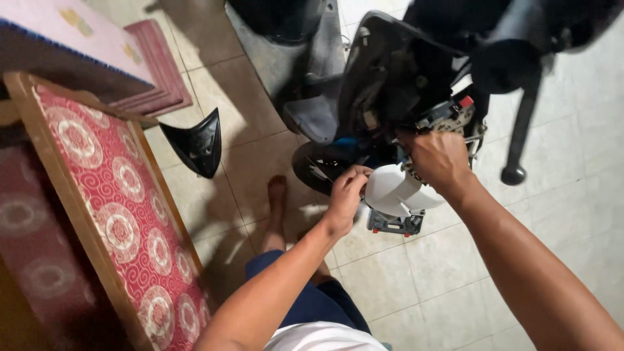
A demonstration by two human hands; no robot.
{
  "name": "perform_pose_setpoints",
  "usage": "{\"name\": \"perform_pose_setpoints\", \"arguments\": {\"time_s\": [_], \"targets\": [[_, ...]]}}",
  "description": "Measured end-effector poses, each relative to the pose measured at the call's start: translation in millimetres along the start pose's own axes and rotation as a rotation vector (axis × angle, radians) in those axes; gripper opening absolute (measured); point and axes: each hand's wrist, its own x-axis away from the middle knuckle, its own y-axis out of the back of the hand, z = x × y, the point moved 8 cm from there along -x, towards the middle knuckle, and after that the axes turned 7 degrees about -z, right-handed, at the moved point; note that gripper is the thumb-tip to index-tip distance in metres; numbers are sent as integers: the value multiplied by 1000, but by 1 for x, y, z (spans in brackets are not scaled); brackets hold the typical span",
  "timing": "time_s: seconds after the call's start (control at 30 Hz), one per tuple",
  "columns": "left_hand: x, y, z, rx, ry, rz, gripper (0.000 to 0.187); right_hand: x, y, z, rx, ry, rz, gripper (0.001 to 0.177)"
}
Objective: The recorder is repairing or assembling various plastic and electrical components of a motorcycle.
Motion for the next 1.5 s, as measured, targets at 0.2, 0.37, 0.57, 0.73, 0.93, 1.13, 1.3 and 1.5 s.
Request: {"name": "perform_pose_setpoints", "arguments": {"time_s": [0.2,0.37,0.57,0.73,0.93,1.13,1.3,1.5], "targets": [[-31,2,31,39,187,62,27,-12,26,8,-125,0,201,54],[-85,5,105,-28,262,73,40,1,10,3,-158,-100,239,53],[-108,-17,138,281,370,148,27,9,4,-5,-279,-273,141,60],[-114,-17,130,319,521,8,14,8,4,-8,-304,-274,129,66],[-174,-25,178,575,406,172,11,8,-4,-7,-310,-300,204,78],[-135,-26,137,422,260,-16,22,10,4,-1,-239,-250,114,57],[-119,-42,123,795,338,43,28,12,2,-4,-317,-273,80,46],[-138,-41,126,588,281,88,26,11,-7,-11,-338,-207,4,45]]}}
